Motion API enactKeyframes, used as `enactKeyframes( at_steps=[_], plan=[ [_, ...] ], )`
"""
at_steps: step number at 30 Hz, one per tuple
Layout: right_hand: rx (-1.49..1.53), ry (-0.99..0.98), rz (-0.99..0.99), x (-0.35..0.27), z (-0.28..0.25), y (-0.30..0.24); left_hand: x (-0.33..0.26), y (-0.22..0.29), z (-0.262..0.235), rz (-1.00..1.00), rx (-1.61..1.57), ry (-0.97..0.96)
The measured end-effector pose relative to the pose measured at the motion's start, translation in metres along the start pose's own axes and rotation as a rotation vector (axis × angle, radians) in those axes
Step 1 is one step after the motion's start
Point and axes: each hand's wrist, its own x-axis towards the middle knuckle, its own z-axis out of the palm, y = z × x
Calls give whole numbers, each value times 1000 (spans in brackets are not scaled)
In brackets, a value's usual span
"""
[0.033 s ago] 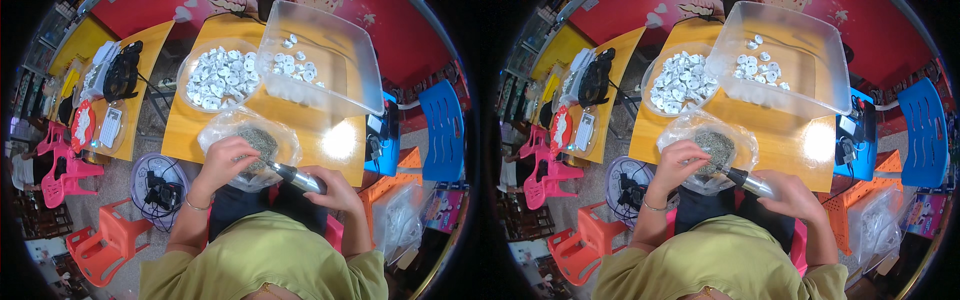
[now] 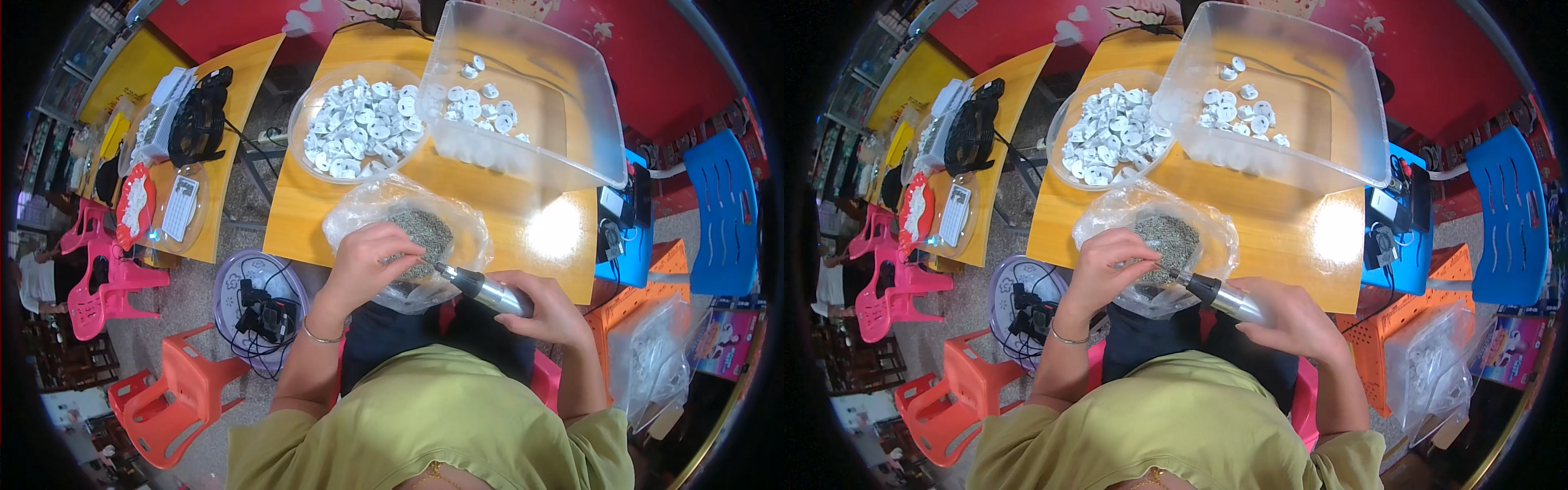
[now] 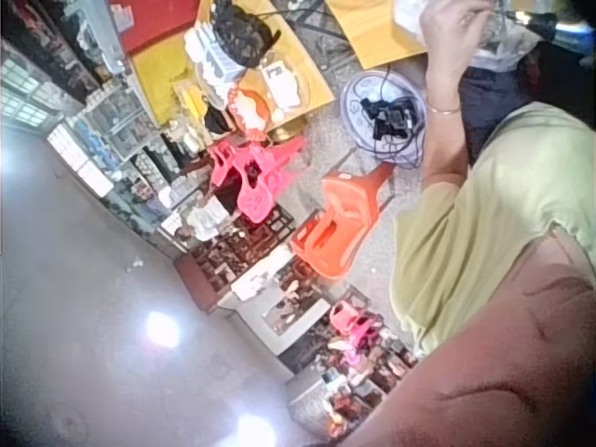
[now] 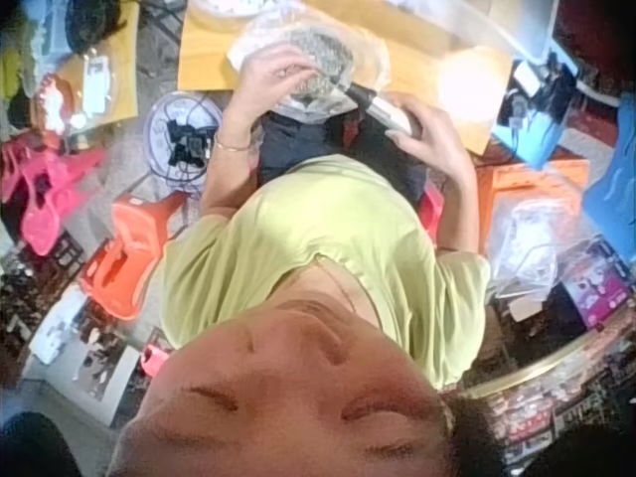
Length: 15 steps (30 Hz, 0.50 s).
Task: Using an electric screwdriver to attach screws into small white plastic components.
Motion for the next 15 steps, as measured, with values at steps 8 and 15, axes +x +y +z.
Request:
enactKeyframes(
  at_steps=[8,15],
  plan=[
    [-37,2,3,1,0,-1,2,2,-1,57,66,-19],
    [-51,-2,8,1,0,-1,5,2,-4,112,120,-43]
  ],
)
